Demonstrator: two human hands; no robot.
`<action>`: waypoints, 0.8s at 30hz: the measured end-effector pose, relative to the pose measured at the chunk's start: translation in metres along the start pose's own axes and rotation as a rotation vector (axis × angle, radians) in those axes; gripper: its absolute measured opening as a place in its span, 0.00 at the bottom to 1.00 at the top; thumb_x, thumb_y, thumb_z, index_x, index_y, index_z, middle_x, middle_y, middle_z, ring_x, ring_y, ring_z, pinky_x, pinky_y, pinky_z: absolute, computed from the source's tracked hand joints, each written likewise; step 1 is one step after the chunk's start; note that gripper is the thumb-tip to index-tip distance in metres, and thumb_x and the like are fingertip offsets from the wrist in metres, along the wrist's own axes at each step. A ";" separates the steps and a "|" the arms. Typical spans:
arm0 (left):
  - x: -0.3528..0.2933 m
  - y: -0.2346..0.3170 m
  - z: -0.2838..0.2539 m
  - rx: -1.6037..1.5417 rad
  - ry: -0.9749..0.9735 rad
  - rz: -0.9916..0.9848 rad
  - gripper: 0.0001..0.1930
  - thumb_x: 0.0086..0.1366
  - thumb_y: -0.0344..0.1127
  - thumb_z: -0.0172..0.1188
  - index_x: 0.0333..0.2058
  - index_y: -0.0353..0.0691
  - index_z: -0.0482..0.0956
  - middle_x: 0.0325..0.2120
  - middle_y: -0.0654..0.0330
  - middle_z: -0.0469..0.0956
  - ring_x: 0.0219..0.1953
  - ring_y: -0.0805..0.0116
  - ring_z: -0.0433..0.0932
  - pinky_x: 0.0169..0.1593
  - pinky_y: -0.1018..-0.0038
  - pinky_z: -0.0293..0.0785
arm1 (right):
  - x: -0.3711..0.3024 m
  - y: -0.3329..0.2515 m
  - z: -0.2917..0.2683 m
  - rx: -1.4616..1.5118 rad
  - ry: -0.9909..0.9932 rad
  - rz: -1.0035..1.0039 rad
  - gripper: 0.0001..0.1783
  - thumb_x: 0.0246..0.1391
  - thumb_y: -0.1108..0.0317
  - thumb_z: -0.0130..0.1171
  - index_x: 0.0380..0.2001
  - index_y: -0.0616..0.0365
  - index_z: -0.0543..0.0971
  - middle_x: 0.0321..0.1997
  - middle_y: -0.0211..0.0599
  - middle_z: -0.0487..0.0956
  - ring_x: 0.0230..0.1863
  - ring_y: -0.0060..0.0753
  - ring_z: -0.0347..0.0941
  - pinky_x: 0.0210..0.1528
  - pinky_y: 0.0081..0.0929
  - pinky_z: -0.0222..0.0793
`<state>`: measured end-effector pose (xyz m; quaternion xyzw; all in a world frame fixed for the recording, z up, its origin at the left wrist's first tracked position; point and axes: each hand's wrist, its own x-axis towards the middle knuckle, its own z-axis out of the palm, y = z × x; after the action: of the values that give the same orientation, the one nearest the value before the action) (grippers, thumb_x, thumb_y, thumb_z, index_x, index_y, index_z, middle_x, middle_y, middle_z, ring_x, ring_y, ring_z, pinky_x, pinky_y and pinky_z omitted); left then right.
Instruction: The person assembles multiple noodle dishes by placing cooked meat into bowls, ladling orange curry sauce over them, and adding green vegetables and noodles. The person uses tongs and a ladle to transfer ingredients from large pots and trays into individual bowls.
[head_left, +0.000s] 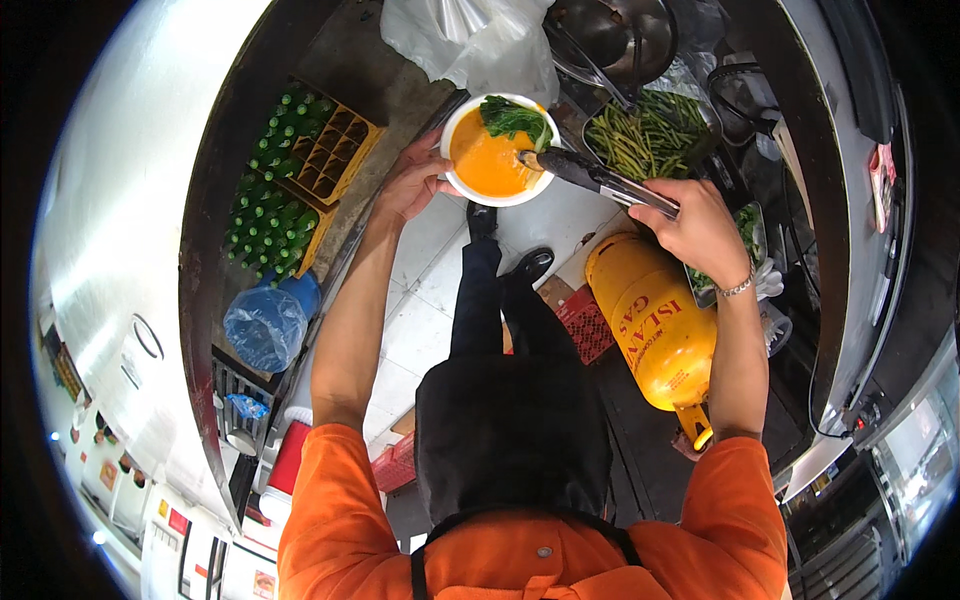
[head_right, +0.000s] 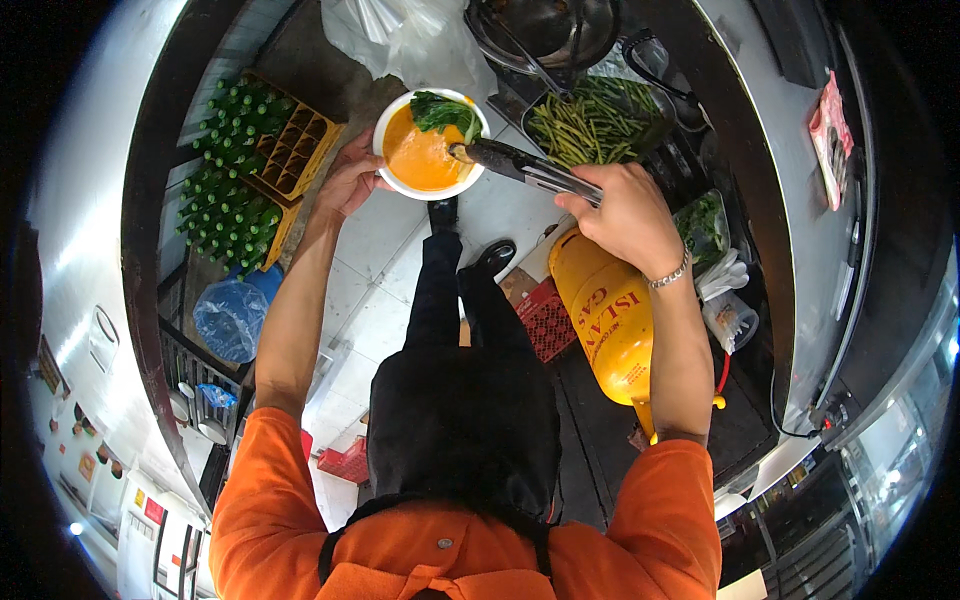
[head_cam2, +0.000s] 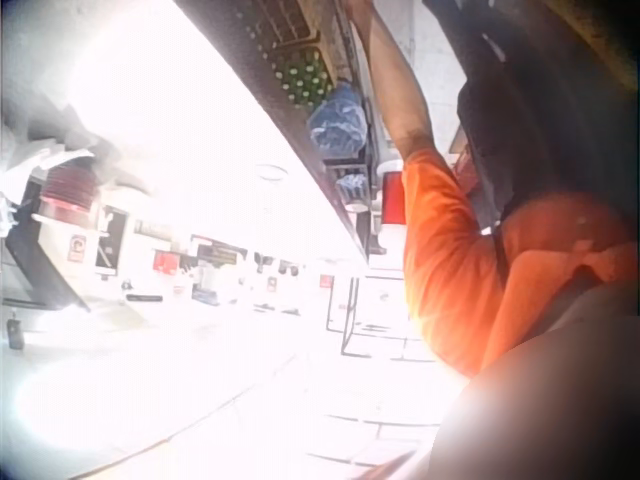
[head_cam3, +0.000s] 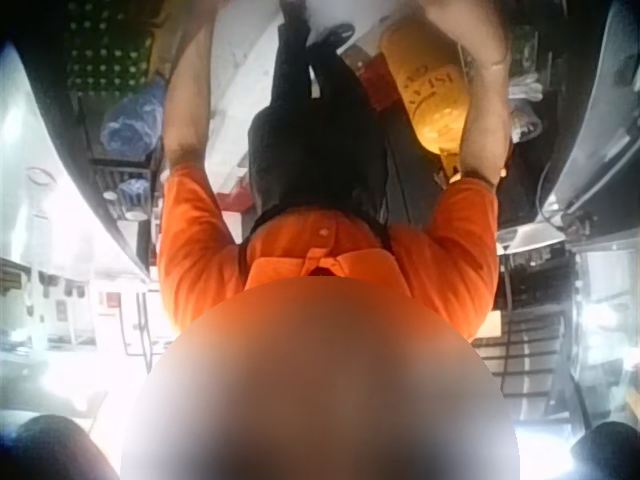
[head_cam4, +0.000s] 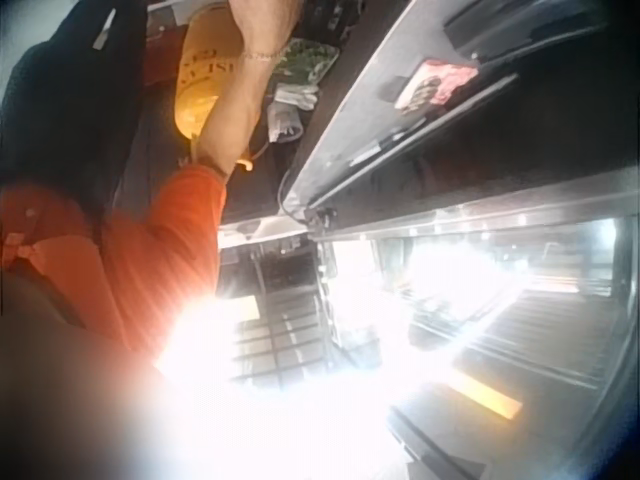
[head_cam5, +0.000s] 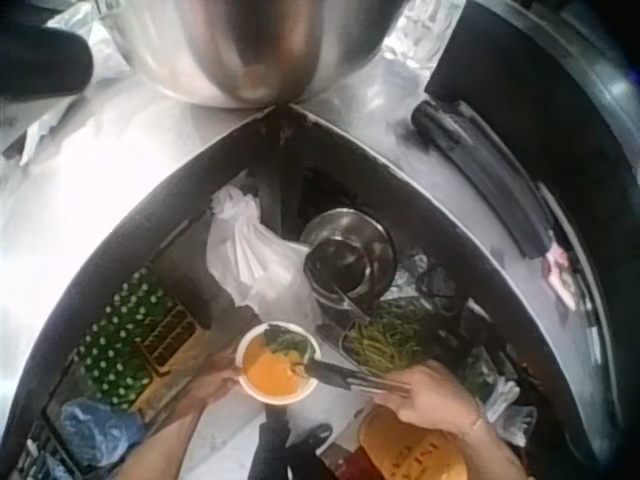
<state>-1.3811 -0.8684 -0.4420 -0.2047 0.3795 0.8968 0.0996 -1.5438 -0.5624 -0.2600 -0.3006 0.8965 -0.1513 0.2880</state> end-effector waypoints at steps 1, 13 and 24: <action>0.000 -0.001 0.000 -0.012 -0.009 0.000 0.30 0.58 0.21 0.52 0.61 0.30 0.58 0.52 0.48 0.72 0.49 0.60 0.78 0.46 0.60 0.82 | -0.003 -0.005 -0.008 -0.006 -0.026 0.023 0.21 0.47 0.58 0.65 0.38 0.68 0.81 0.31 0.55 0.80 0.36 0.55 0.78 0.45 0.39 0.71; -0.003 -0.011 0.013 -0.122 0.082 0.105 0.32 0.58 0.20 0.52 0.62 0.27 0.54 0.53 0.45 0.70 0.49 0.57 0.78 0.45 0.61 0.83 | 0.146 0.046 0.021 0.006 0.288 0.196 0.30 0.53 0.45 0.57 0.39 0.67 0.81 0.35 0.57 0.81 0.39 0.57 0.78 0.45 0.40 0.72; -0.006 -0.021 0.011 -0.121 0.127 0.099 0.33 0.57 0.21 0.54 0.62 0.28 0.54 0.55 0.47 0.68 0.51 0.57 0.77 0.45 0.61 0.83 | 0.221 0.058 0.020 0.402 -0.024 0.507 0.20 0.51 0.48 0.60 0.29 0.56 0.80 0.21 0.28 0.77 0.18 0.21 0.67 0.21 0.24 0.62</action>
<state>-1.3724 -0.8463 -0.4460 -0.2476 0.3397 0.9072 0.0183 -1.7025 -0.6575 -0.3953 -0.0065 0.8917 -0.2451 0.3805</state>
